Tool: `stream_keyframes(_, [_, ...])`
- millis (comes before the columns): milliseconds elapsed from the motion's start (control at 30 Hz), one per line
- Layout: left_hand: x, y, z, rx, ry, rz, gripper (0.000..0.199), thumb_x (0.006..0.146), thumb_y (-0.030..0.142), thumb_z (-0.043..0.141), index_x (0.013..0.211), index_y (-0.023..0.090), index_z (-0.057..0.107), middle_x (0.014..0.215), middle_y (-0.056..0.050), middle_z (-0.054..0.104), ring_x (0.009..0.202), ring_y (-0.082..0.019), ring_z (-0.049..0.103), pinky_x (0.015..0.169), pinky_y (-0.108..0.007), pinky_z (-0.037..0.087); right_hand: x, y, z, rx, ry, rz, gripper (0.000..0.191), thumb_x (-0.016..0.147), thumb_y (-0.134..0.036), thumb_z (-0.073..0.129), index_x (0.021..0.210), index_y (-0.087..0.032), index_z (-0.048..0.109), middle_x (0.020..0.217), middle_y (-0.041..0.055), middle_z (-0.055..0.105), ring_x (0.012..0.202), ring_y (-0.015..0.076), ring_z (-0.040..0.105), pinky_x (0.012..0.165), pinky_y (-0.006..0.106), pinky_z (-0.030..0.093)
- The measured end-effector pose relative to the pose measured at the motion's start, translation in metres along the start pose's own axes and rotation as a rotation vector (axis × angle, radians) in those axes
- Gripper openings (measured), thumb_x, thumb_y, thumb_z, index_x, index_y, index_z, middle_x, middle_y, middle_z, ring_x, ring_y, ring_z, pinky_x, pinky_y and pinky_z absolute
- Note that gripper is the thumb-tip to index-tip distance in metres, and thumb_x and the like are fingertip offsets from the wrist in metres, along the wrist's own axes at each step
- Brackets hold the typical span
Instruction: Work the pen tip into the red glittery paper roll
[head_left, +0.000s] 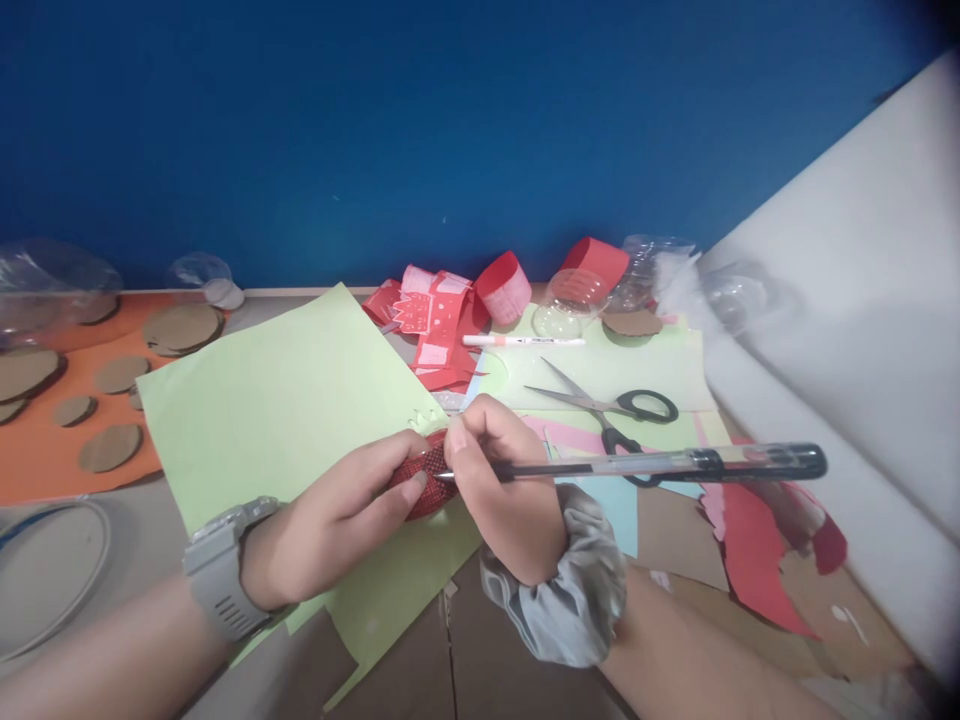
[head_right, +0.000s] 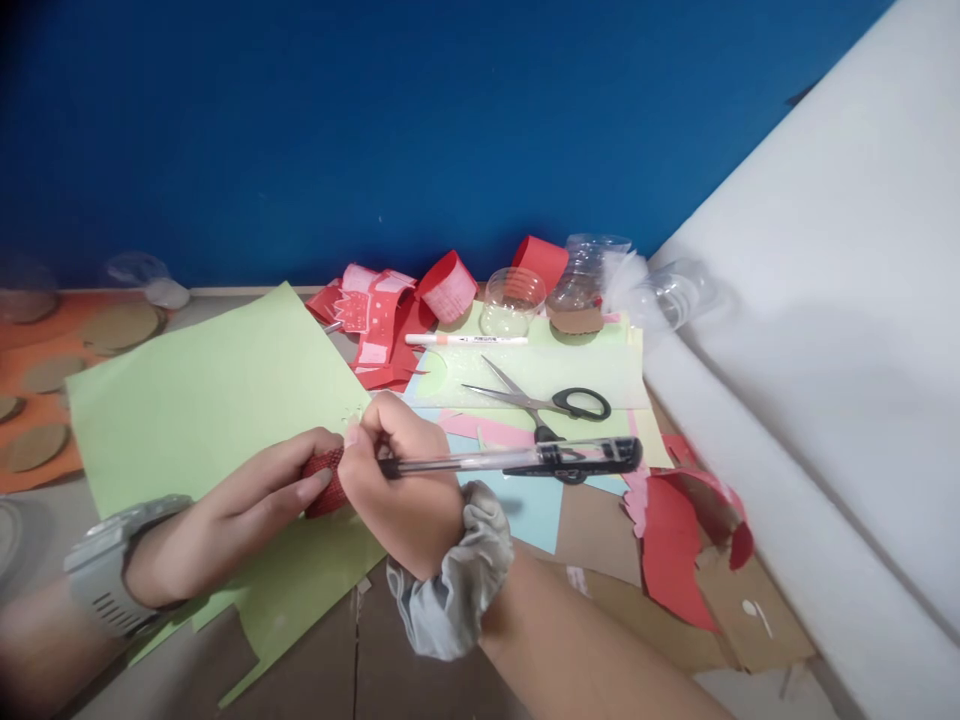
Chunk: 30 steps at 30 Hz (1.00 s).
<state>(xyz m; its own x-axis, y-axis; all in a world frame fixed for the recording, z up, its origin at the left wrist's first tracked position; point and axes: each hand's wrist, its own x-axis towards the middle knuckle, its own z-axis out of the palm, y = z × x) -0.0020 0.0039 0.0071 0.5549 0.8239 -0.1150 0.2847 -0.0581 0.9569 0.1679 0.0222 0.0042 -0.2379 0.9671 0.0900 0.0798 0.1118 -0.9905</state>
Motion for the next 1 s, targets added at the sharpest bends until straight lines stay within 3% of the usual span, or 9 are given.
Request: stream_keyframes(1000, [0.0008, 0.0012, 0.0014, -0.081, 0.006, 0.022, 0.019, 0.102, 0.024, 0.034, 0.088, 0.018, 0.046, 0.079, 0.001, 0.044, 0.071, -0.014, 0.040, 0.066, -0.026, 0.036, -0.0010, 0.0066, -0.0003, 0.068, -0.024, -0.010, 0.028, 0.093, -0.023, 0.043, 0.067, -0.022, 0.035, 0.059, -0.0060, 0.030, 0.054, 0.0099, 0.031, 0.050, 0.025, 0.027])
